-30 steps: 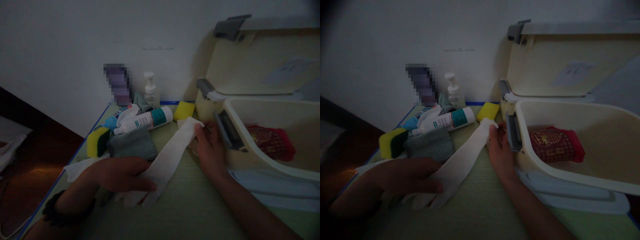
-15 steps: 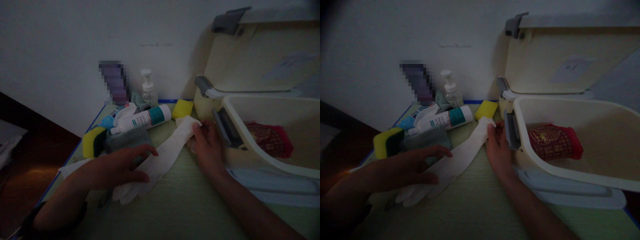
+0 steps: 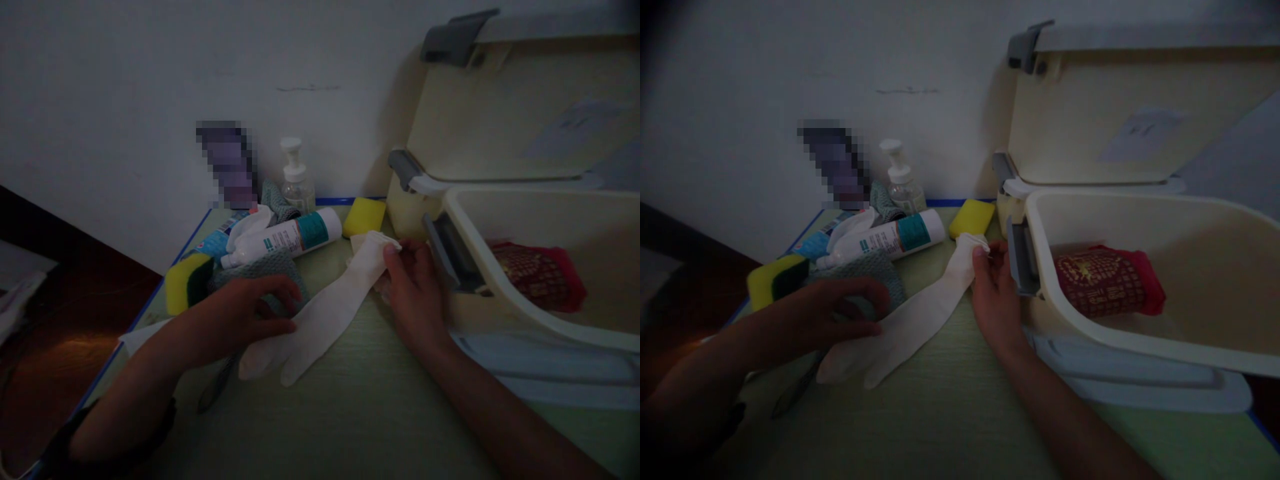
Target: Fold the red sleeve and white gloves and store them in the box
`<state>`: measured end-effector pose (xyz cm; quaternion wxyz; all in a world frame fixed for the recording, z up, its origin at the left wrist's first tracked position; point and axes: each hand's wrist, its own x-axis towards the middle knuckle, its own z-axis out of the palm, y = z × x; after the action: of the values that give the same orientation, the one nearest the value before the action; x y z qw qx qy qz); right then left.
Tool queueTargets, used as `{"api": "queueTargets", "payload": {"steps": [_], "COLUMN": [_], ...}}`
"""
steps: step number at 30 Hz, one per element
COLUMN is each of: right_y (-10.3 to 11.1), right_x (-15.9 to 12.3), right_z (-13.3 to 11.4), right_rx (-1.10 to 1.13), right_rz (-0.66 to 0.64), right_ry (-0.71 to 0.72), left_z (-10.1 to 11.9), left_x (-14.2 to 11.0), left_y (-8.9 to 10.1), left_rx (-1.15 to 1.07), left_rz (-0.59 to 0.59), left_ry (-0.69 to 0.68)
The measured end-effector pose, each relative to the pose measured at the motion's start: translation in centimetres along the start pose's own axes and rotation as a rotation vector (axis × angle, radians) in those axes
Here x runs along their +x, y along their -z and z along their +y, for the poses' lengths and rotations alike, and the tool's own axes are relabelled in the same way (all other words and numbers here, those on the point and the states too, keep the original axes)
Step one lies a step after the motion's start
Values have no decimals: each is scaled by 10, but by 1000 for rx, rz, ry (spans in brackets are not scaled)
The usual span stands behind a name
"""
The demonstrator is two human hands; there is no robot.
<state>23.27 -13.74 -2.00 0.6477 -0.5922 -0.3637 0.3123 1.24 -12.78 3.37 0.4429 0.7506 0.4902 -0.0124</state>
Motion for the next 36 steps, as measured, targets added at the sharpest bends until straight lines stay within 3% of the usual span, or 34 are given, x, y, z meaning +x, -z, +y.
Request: {"api": "queueTargets", "payload": {"steps": [13, 18, 21, 28, 36], "right_y": [0, 0, 1, 0, 0], "right_x": [1, 2, 2, 1, 2], "right_z": [3, 8, 10, 7, 4], "right_rx": [10, 39, 43, 12, -27], "right_rz": [31, -6, -27, -63, -32], "right_ry": [-7, 3, 19, 3, 92], "left_z": [2, 10, 11, 13, 11], "left_x": [-3, 4, 9, 15, 23], "left_y": [-4, -14, -25, -45, -58], "left_rx": [129, 313, 343, 390, 379], "left_rz": [-74, 237, 318, 203, 156], "left_ry": [-60, -194, -324, -536, -601]}}
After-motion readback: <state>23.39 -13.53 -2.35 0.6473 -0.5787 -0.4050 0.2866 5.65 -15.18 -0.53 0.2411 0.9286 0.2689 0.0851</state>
